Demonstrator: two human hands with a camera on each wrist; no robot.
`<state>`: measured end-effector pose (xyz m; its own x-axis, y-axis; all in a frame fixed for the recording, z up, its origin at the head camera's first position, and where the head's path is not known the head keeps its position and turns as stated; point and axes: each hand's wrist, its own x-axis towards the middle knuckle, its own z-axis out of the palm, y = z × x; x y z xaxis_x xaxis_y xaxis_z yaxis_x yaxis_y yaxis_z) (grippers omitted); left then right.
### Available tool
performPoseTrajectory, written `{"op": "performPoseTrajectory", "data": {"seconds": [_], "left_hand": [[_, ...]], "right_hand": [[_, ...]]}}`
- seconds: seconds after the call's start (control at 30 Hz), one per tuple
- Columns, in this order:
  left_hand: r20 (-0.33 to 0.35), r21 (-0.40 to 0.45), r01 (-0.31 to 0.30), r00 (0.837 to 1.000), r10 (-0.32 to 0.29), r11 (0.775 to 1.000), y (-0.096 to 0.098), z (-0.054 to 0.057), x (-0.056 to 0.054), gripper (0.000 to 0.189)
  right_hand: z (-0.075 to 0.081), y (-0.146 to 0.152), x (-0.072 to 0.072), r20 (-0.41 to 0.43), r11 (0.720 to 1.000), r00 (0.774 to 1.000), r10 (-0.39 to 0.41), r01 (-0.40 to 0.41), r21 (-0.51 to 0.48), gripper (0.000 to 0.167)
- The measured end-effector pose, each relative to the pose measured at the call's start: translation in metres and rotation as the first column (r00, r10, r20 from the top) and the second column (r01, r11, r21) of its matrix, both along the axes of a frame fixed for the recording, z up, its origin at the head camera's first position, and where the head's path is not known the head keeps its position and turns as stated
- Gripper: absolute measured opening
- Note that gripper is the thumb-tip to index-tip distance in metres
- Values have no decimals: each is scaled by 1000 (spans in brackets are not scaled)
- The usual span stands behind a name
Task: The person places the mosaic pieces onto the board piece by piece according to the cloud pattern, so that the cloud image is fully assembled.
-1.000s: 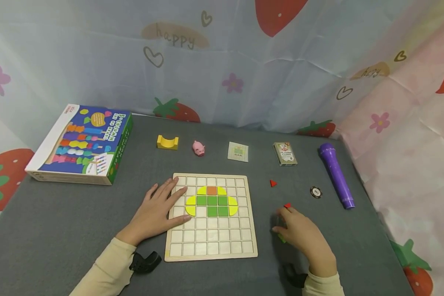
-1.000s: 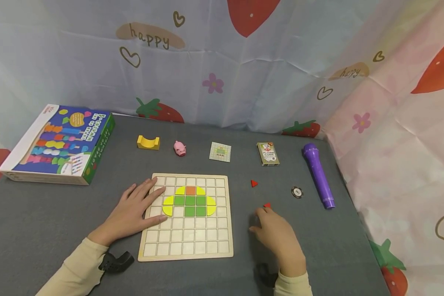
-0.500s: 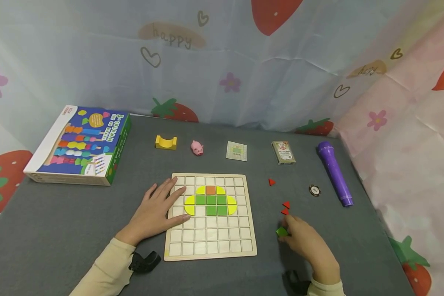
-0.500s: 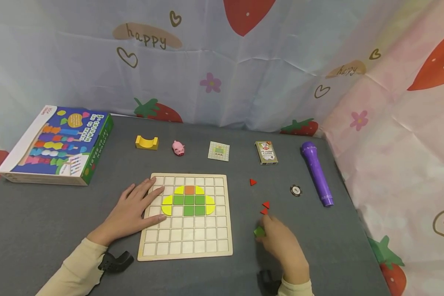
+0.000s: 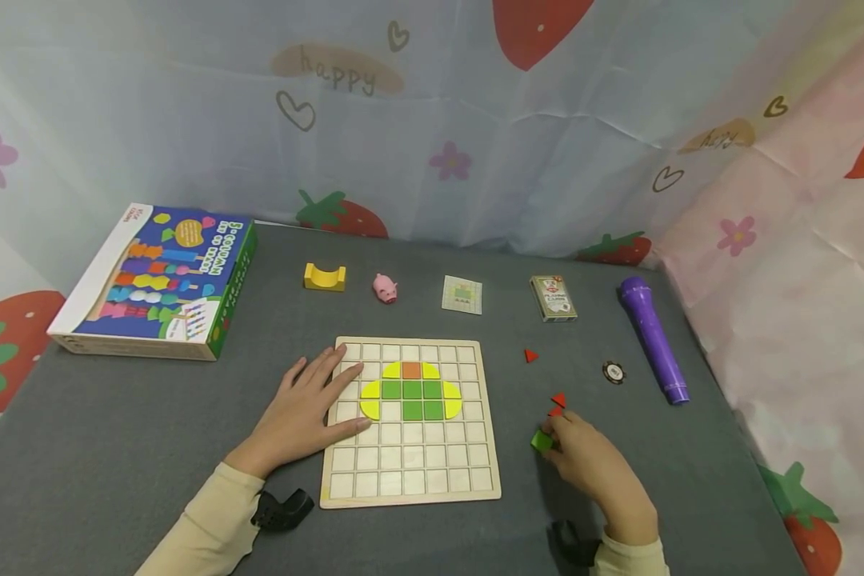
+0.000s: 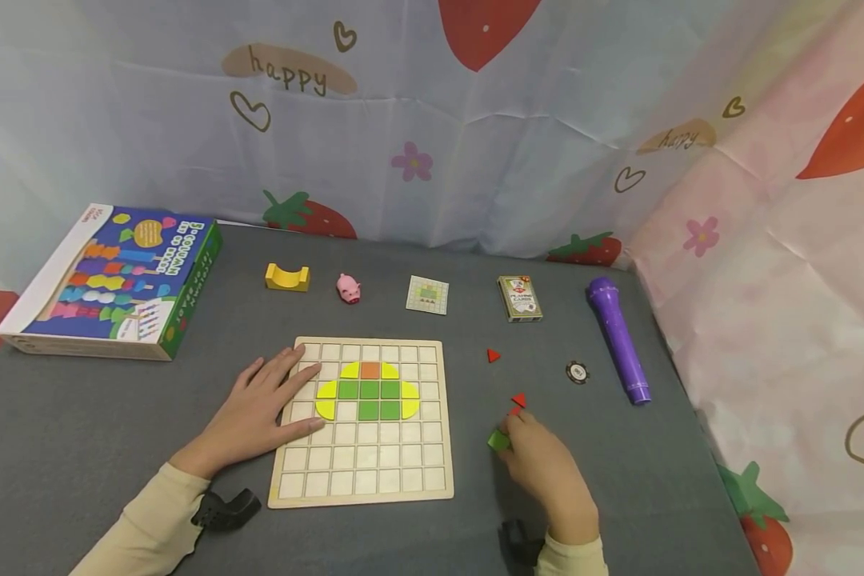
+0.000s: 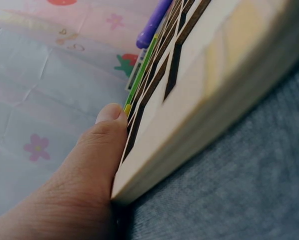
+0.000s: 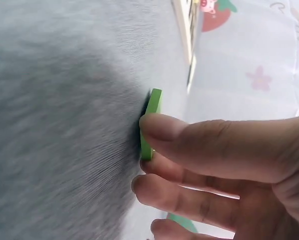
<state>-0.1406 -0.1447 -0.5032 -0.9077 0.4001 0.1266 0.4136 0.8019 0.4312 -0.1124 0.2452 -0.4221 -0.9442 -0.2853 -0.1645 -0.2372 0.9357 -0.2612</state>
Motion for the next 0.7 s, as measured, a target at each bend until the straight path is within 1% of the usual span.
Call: {"op": "performPoseTrajectory", "data": {"seconds": [0.13,0.2,0.33,0.43,0.53,0.7], "left_hand": [[-7,7,-1,1000,2,1000,-1,0,1,82],[-13,8,-1,1000,1,1000,-1,0,1,82],[-27,8,2,1000,-2,1000,-2,-1,0,81],[-25,-1,3,1000,-3,1000,-2,-2,0,81],[-13,-3,4,1000,-4,1000,-2,-2,0,81],[-7,-1,5,1000,-5,1000,-1,-2,0,82]], "right_hand": [[5,-11,-8,1,1000,1000,16,-16,-6,17],[8,-19,-12,-6,999,999,32,-32,-7,19],[12,-38,-21,-43,995,994,102,-102,-4,23],[11,-54,-28,-74,984,981,177,-178,-9,24],[8,-70,-34,-82,970,967,241,-243,-13,26],[7,-93,-39,-82,948,946,313,-317,-39,27]]}}
